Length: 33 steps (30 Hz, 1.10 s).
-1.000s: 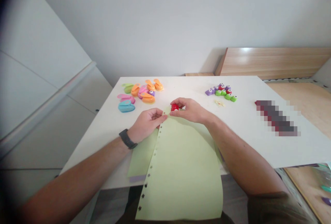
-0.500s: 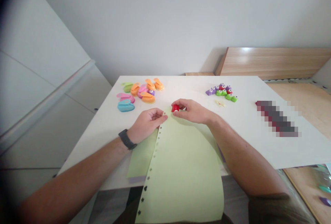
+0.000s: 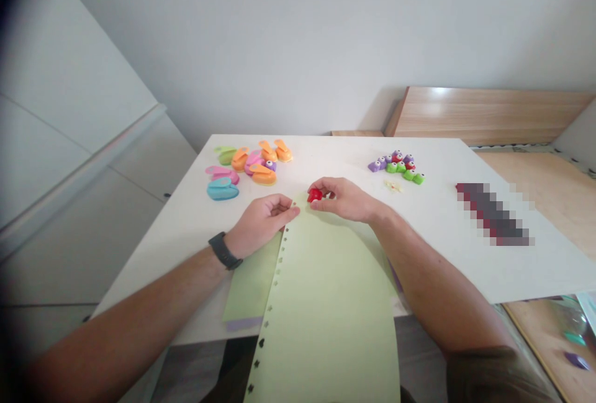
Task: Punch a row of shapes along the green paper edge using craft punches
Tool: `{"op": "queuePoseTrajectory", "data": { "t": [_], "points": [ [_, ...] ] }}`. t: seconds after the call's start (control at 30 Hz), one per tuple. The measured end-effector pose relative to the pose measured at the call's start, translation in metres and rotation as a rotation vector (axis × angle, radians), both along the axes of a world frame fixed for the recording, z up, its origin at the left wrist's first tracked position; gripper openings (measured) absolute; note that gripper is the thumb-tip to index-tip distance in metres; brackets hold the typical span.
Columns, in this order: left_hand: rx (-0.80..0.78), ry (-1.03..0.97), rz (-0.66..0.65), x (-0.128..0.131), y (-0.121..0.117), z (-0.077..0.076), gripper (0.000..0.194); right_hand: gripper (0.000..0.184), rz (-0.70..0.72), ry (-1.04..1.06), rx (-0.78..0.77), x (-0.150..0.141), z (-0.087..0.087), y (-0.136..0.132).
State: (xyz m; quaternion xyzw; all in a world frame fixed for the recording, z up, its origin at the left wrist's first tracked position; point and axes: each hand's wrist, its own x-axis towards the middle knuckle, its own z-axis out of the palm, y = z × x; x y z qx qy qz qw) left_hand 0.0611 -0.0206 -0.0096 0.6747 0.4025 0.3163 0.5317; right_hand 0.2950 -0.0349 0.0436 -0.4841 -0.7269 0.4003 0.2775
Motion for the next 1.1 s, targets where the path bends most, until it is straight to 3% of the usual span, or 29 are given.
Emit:
{"op": "queuePoseTrajectory", "data": {
  "t": [1.1],
  "points": [
    [0.021,0.073,-0.007,0.0011,-0.0018,0.0027,0.028,0.022,-0.037,-0.016,0.038,-0.0033,-0.0084,0.001]
  ]
}}
